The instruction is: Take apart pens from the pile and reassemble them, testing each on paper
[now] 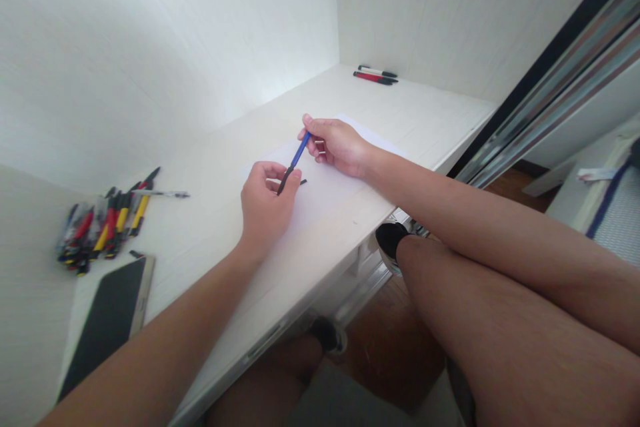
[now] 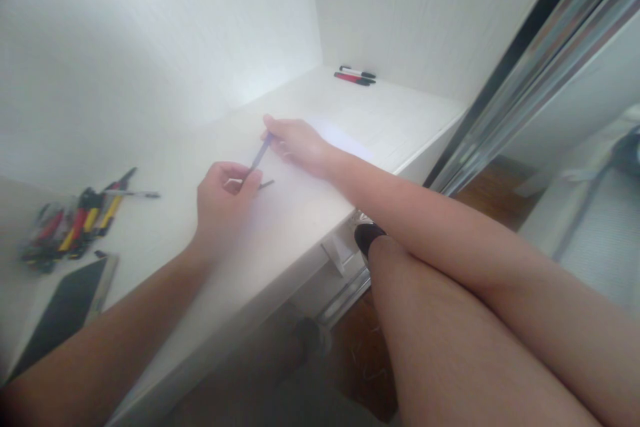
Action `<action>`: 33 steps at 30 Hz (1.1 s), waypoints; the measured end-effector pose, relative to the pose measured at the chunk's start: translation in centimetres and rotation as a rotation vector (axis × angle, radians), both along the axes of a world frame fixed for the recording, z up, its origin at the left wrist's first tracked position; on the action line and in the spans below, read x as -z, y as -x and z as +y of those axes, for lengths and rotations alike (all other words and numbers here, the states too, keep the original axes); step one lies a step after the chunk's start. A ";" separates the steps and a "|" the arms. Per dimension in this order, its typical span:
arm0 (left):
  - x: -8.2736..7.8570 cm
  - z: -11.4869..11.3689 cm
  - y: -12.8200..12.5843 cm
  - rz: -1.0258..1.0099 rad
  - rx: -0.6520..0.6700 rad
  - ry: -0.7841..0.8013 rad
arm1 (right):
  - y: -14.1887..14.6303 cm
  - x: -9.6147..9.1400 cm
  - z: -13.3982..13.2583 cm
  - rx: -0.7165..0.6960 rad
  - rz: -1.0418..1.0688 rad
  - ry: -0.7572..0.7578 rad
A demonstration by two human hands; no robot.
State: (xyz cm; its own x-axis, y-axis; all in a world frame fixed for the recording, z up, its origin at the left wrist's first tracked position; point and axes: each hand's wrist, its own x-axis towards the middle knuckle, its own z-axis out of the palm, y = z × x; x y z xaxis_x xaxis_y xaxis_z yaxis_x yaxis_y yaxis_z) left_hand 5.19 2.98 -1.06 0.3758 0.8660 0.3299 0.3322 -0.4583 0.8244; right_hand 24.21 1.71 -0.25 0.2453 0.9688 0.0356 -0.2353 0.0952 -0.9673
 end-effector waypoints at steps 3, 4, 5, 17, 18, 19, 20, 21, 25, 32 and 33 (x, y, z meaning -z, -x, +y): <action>0.0 0.0 0.1 0.037 -0.023 -0.016 | 0.0 -0.1 0.0 -0.003 -0.001 -0.002; -0.1 0.0 0.1 0.055 -0.032 -0.019 | 0.1 -0.1 -0.1 -0.003 0.000 -0.003; -0.2 -0.1 0.1 0.072 -0.040 -0.020 | 0.1 -0.1 -0.1 -0.004 0.001 -0.003; -0.7 -0.3 0.0 0.031 0.052 0.071 | 0.1 -0.3 -0.2 0.013 0.008 0.009; -0.7 -0.3 0.0 0.027 0.051 0.070 | 0.1 -0.3 -0.2 0.016 0.009 0.009; -0.7 -0.3 0.0 0.025 0.050 0.065 | 0.1 -0.3 -0.3 0.018 0.008 0.012; -0.7 -0.3 0.0 0.024 0.049 0.059 | 0.2 -0.3 -0.3 0.020 0.007 0.016; -0.8 -0.4 0.0 0.024 0.049 0.054 | 0.2 -0.3 -0.3 0.020 0.005 0.019; -0.9 -0.4 -0.1 0.017 0.054 0.053 | 0.1 -0.4 -0.3 0.024 -0.002 0.035; -0.9 -0.5 -0.2 0.016 0.053 0.049 | 0.2 -0.5 -0.3 0.025 0.012 0.027; -0.9 -0.5 -0.2 0.011 0.052 0.052 | 0.3 -0.5 -0.3 0.031 0.011 0.027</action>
